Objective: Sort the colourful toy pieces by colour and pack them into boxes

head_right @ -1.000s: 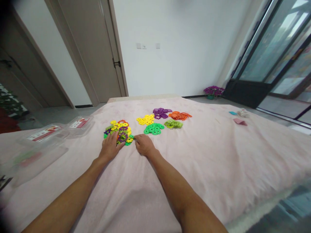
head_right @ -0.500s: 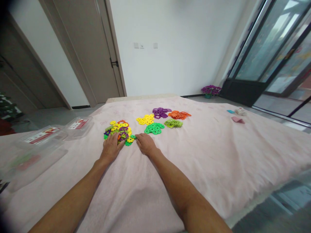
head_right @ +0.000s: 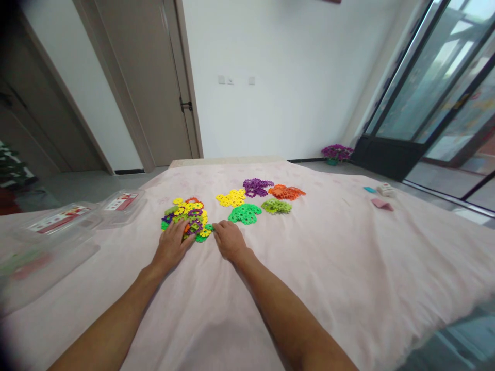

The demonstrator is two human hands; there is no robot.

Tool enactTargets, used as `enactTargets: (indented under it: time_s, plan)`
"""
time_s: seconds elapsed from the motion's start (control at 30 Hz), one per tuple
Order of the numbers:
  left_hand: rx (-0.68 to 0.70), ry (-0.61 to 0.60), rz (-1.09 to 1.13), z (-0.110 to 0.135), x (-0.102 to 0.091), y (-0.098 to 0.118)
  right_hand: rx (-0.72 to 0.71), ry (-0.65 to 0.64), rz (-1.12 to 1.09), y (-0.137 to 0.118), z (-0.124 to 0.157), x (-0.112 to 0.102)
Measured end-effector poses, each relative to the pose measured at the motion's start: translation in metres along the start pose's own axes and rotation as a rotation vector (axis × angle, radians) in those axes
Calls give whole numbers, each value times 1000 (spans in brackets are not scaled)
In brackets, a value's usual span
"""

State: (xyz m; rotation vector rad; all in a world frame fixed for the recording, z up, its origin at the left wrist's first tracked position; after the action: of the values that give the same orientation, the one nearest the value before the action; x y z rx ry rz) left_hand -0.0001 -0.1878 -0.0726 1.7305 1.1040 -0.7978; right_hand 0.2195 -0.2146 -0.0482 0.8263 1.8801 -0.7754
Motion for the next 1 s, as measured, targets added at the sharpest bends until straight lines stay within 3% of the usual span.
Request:
enactTargets:
  time_s: [0.33, 0.63, 1.0]
  plan:
    - [37, 32, -4, -2, 7, -2, 66, -74, 111, -4, -18, -8]
    - [42, 34, -15, -3, 8, -1, 52, -45, 61, 6, -22, -5]
    - [51, 30, -2, -3, 6, -1, 227, 15, -31, 18, -20, 0]
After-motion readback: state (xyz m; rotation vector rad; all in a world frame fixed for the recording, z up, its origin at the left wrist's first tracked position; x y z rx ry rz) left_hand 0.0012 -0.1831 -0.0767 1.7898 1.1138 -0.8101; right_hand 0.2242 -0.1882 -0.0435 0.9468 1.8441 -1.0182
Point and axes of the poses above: each hand's wrist, its own z-axis away from the middle knuckle, its own x-axis out of the palm, y = z × x, the point moved 2 cm from there along -z, towards the middle knuckle, and after that the axes turned 11 degrees about -x, right-handed, at the moved point
